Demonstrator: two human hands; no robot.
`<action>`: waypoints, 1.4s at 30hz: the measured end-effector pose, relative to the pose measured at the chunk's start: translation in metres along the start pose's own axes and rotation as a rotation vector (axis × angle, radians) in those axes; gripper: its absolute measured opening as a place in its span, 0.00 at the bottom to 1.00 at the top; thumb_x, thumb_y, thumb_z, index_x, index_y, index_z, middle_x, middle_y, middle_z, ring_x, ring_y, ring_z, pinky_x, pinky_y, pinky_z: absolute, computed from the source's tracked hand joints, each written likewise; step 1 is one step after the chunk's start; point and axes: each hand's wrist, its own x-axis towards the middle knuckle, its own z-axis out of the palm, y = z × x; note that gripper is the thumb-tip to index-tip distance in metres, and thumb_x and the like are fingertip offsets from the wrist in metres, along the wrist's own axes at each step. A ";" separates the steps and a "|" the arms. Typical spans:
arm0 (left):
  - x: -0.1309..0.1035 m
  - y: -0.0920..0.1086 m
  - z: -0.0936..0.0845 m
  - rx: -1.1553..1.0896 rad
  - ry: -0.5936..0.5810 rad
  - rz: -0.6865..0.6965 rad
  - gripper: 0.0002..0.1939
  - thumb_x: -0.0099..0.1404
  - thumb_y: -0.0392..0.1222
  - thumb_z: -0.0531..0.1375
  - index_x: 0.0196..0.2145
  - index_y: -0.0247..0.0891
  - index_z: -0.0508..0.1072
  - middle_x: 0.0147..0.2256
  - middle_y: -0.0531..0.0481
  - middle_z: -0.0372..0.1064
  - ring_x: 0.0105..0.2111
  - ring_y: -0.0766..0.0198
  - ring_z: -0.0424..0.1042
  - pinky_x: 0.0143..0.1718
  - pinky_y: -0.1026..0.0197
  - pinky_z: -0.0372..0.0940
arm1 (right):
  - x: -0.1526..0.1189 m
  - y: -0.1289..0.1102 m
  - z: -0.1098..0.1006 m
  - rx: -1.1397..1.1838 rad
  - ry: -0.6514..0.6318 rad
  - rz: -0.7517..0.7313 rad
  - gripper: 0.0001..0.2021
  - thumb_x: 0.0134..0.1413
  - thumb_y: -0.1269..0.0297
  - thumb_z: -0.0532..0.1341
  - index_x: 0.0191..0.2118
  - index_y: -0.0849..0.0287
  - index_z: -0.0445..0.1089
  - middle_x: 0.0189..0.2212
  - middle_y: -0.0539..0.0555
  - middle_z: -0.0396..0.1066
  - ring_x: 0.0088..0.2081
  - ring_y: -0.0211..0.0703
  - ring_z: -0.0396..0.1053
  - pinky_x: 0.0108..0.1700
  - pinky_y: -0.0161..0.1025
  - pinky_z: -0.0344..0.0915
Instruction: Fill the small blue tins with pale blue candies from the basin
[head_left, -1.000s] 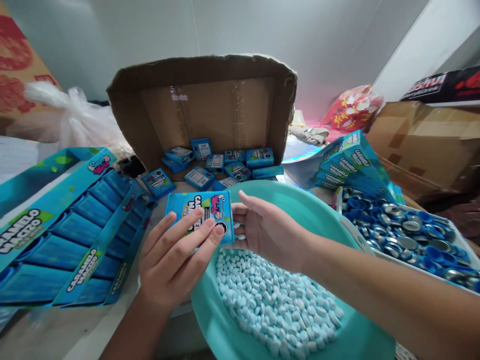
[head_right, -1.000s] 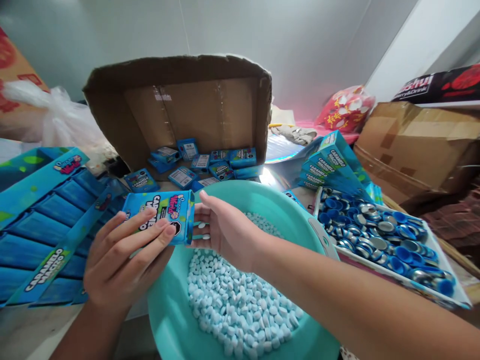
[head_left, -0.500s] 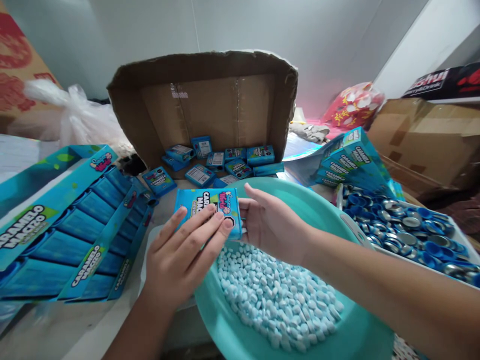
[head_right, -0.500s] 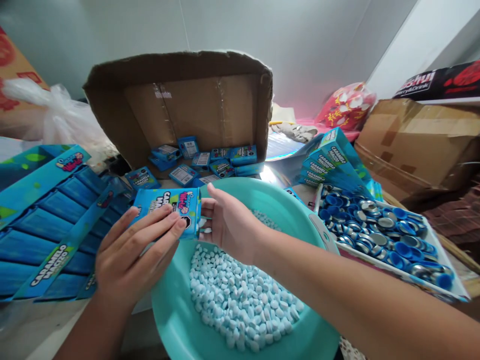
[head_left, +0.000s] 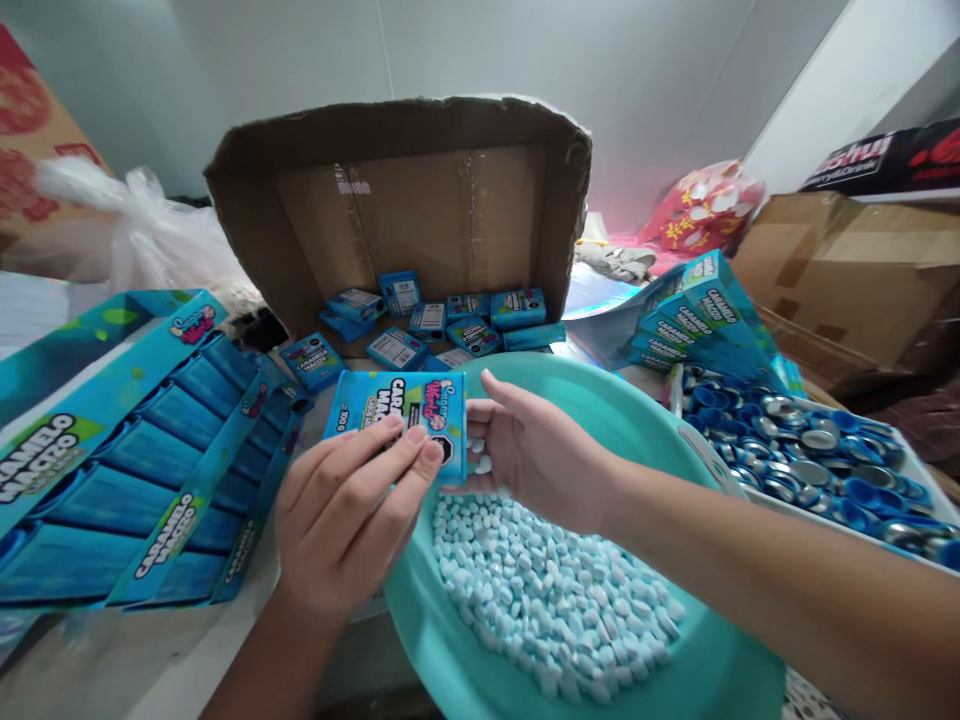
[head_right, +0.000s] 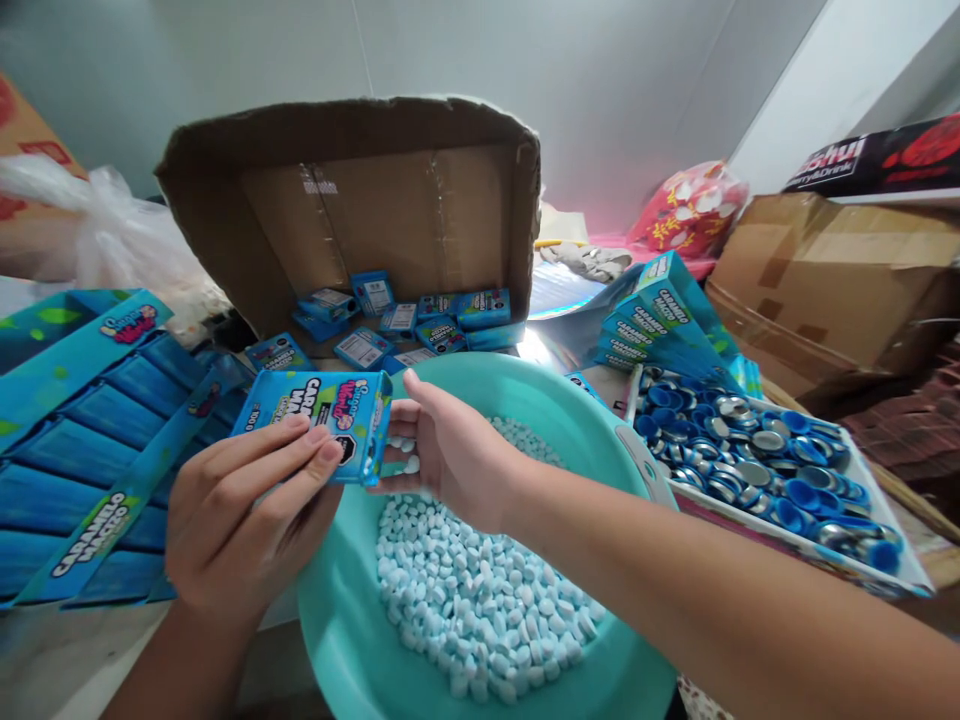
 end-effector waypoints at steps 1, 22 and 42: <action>0.000 0.000 0.001 -0.014 0.001 -0.039 0.28 0.49 0.24 0.73 0.48 0.32 0.77 0.42 0.41 0.79 0.47 0.53 0.78 0.49 0.51 0.72 | 0.000 0.000 0.000 -0.037 0.004 -0.009 0.28 0.66 0.42 0.48 0.44 0.60 0.74 0.40 0.59 0.75 0.38 0.45 0.69 0.43 0.44 0.67; -0.025 -0.068 -0.022 -0.384 -0.003 -1.019 0.29 0.55 0.40 0.70 0.52 0.45 0.66 0.41 0.51 0.68 0.39 0.59 0.73 0.37 0.59 0.72 | -0.013 0.034 -0.018 -1.848 -0.200 -0.212 0.17 0.50 0.49 0.69 0.41 0.54 0.80 0.35 0.62 0.76 0.34 0.58 0.73 0.30 0.51 0.67; -0.030 -0.080 -0.035 -0.194 -0.631 -1.116 0.14 0.61 0.46 0.60 0.46 0.45 0.70 0.50 0.49 0.70 0.52 0.51 0.69 0.55 0.49 0.63 | 0.065 -0.048 -0.010 -1.992 -0.093 -0.629 0.20 0.68 0.51 0.51 0.54 0.55 0.73 0.53 0.60 0.72 0.52 0.58 0.70 0.53 0.52 0.66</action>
